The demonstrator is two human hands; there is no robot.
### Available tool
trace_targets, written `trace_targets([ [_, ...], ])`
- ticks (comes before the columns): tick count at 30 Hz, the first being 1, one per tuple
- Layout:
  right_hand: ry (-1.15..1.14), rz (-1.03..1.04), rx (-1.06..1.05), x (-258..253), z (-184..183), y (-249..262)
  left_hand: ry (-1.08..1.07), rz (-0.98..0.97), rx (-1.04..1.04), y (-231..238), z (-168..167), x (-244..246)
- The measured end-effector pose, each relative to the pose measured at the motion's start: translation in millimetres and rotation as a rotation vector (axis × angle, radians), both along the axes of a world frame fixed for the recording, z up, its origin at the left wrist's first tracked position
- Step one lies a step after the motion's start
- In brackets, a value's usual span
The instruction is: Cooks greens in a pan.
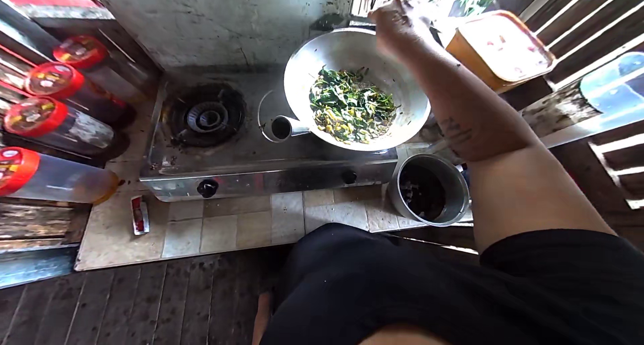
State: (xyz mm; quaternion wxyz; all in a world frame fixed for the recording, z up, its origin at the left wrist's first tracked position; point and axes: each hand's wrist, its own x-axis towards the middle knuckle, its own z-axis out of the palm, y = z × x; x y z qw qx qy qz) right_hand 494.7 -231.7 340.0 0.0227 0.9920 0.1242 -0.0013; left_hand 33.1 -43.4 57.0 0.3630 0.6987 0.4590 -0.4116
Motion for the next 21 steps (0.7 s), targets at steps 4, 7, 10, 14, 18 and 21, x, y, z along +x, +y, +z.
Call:
trace_targets([
  [4, -0.006, -0.145, -0.015, -4, 34, -37, 0.067, -0.022, -0.038, 1, 20, 11],
  [7, 0.058, -0.269, -0.148, -17, 54, -51, 0.043, -0.026, -0.018, 4, -3, 2],
  [10, 0.143, -0.298, -0.244, -19, 44, -40, 0.008, -0.033, -0.003, 8, -15, -4],
  [14, 0.19, -0.155, -0.086, -5, 11, -3, 0.039, -0.034, -0.046, 17, -20, -1],
  [18, 0.171, 0.029, -0.197, -51, 8, 56, -0.04, -0.043, 0.109, 26, -107, -21],
  [21, 0.109, 0.23, -0.398, -80, 8, 54, -0.078, -0.051, 0.082, 23, -91, -13],
])
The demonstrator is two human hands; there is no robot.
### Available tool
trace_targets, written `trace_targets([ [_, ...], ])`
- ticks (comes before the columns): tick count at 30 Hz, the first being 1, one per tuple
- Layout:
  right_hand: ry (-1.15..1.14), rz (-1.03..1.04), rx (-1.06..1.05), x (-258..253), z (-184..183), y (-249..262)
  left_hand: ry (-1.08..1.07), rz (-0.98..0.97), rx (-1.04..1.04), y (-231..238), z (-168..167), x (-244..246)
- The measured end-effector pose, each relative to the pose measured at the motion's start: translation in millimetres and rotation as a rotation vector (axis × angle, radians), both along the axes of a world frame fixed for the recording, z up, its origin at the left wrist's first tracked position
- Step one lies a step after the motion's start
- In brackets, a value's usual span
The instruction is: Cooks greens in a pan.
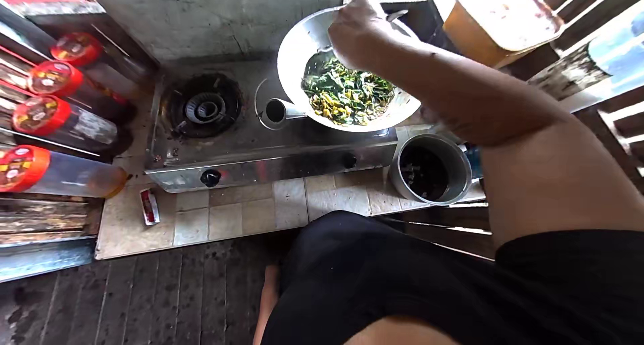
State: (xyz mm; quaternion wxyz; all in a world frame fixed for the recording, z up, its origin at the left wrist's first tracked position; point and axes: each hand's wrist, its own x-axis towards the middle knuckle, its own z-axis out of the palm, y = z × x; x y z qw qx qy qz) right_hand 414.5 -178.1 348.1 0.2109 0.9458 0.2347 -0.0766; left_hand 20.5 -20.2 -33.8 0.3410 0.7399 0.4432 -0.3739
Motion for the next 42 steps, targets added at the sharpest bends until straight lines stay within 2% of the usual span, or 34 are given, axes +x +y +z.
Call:
trace_targets([
  [3, 0.007, 0.06, 0.158, -21, 10, -54, -0.033, 0.061, -0.014, -7, 15, 4],
  [8, -0.093, -0.137, 0.295, -40, 30, -152, 0.052, -0.01, -0.027, -8, 13, -6],
  [9, -0.123, -0.153, 0.293, -43, 27, -164, 0.059, 0.035, -0.035, -8, 8, -9],
  [14, -0.014, -0.224, 0.28, -29, -22, -162, 0.04, 0.27, -0.047, -5, -26, -27],
  [16, -0.026, -0.214, 0.306, -27, -21, -175, -0.005, 0.255, -0.02, -2, -52, -34],
  [18, -0.074, -0.197, 0.329, -39, -5, -201, -0.034, 0.196, -0.005, -6, -70, -38],
  [21, -0.098, -0.178, 0.331, -63, 16, -227, -0.056, 0.292, -0.04, -33, -52, -25],
  [23, -0.067, -0.127, 0.307, -62, 8, -223, -0.047, 0.266, -0.032, -54, -48, -26],
  [26, 0.002, -0.044, 0.327, -33, -15, -209, 0.018, 0.102, -0.043, -83, -12, -26],
  [28, -0.005, -0.065, 0.353, -24, -8, -217, 0.006, 0.014, -0.001, -101, 18, -24],
  [29, -0.032, -0.058, 0.373, -24, 0, -228, -0.063, 0.039, 0.055, -114, 41, -22],
  [30, -0.06, -0.04, 0.392, -26, 6, -244, -0.078, 0.057, 0.075, -125, 80, -11],
  [31, -0.079, -0.029, 0.398, -30, 11, -258, 0.039, 0.049, -0.028, -128, 133, 13],
  [32, -0.085, -0.03, 0.393, -34, 14, -267, 0.137, 0.044, -0.1, -129, 169, 32],
  [33, -0.089, -0.034, 0.376, -40, 15, -266, 0.168, 0.049, -0.117, -128, 183, 40],
  [34, -0.088, -0.038, 0.352, -46, 14, -255, 0.16, 0.059, -0.12, -127, 182, 40],
  [36, -0.053, -0.036, 0.272, -47, 5, -225, 0.124, 0.077, -0.128, -118, 148, 24],
  [39, 0.015, -0.082, 0.27, -26, 4, -211, -0.019, 0.11, -0.034, -87, 11, -14],
  [40, -0.002, -0.07, 0.29, -22, 11, -216, -0.026, 0.081, -0.028, -76, -13, -12],
  [42, -0.017, -0.023, 0.305, -23, 24, -229, 0.027, 0.018, -0.026, -63, -21, 4],
])
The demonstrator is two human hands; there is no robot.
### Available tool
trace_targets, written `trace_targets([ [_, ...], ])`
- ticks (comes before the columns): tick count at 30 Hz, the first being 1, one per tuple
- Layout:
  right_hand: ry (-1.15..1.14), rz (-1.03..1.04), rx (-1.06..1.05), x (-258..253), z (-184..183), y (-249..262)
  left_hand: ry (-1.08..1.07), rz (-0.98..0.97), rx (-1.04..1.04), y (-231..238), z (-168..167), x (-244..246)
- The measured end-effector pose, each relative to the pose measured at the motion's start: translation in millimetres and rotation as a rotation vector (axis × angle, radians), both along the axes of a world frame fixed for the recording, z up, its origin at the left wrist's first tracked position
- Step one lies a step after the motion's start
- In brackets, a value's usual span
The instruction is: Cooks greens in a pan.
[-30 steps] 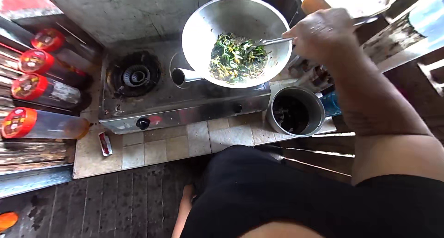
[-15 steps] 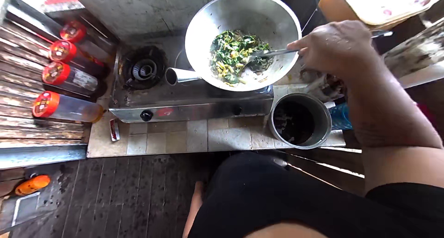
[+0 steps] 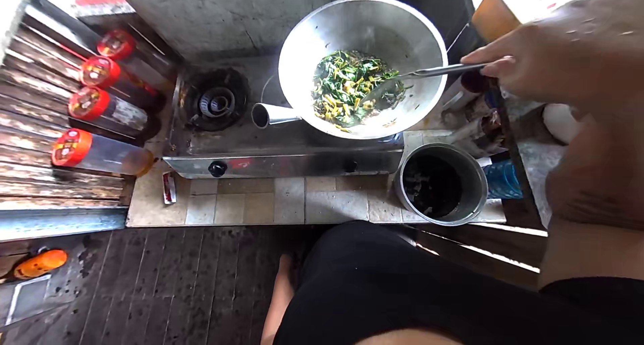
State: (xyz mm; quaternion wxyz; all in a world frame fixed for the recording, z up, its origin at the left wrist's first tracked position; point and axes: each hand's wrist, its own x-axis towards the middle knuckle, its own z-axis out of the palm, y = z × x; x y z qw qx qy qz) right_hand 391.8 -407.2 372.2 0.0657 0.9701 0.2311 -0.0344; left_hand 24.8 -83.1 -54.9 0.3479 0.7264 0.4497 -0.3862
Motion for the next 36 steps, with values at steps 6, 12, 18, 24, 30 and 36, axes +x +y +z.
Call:
trace_targets([
  [6, 0.074, -0.007, -0.104, -32, -13, 81, -0.032, 0.093, -0.005, 15, 5, 9],
  [12, -0.032, -0.077, -0.013, -1, 0, 80, -0.036, 0.06, -0.024, 32, -4, -23],
  [18, -0.119, 0.285, 0.122, 18, -34, 108, 0.061, 0.331, -0.162, 31, 113, 8],
  [24, -0.063, 0.193, 0.142, 60, -27, 75, -0.064, 0.351, -0.029, 61, -31, -23],
  [30, -0.089, 0.206, 0.133, 59, -39, 148, -0.069, 0.238, -0.082, 72, -5, -5],
  [36, 0.046, -0.071, 0.126, 87, -36, 102, -0.038, 0.079, -0.016, 82, -15, -4],
])
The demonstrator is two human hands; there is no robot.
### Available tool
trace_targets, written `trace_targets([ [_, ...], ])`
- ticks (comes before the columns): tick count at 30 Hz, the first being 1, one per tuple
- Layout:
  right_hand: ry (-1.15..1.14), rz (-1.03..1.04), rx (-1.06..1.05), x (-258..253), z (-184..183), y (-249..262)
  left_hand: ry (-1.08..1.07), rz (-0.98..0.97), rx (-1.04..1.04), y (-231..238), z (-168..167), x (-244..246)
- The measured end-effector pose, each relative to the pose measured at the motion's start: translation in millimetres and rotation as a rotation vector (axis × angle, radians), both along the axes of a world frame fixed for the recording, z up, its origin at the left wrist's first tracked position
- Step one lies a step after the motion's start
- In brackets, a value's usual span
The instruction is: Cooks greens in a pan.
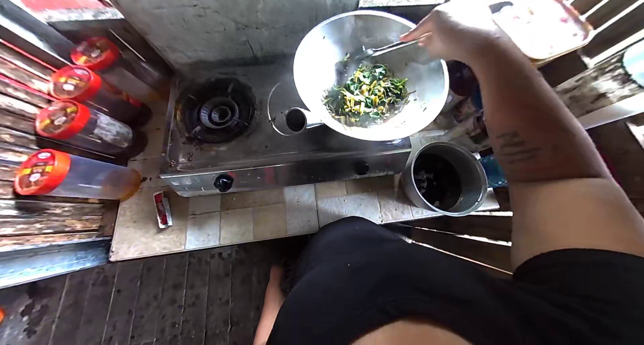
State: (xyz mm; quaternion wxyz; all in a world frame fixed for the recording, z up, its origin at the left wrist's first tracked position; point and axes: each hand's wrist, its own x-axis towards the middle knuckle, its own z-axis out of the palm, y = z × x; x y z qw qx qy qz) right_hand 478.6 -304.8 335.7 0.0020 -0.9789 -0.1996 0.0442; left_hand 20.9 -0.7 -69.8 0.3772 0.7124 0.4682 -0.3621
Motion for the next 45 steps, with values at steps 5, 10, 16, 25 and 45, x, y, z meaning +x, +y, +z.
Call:
trace_targets([
  [5, -0.02, -0.033, 0.048, -47, 19, -19, 0.013, 0.009, -0.077, -10, 69, 7],
  [10, 0.128, -0.081, 0.024, -58, -10, -26, 0.055, -0.069, -0.087, -18, 121, 30],
  [16, 0.109, -0.175, 0.027, -90, 5, -38, 0.095, -0.103, -0.128, -24, 170, 56],
  [25, 0.118, -0.26, 0.079, -108, -2, -65, 0.14, -0.325, -0.059, -31, 192, 59],
  [45, 0.068, -0.29, -0.053, -170, 27, -53, 0.059, -0.23, -0.015, -21, 171, 42],
])
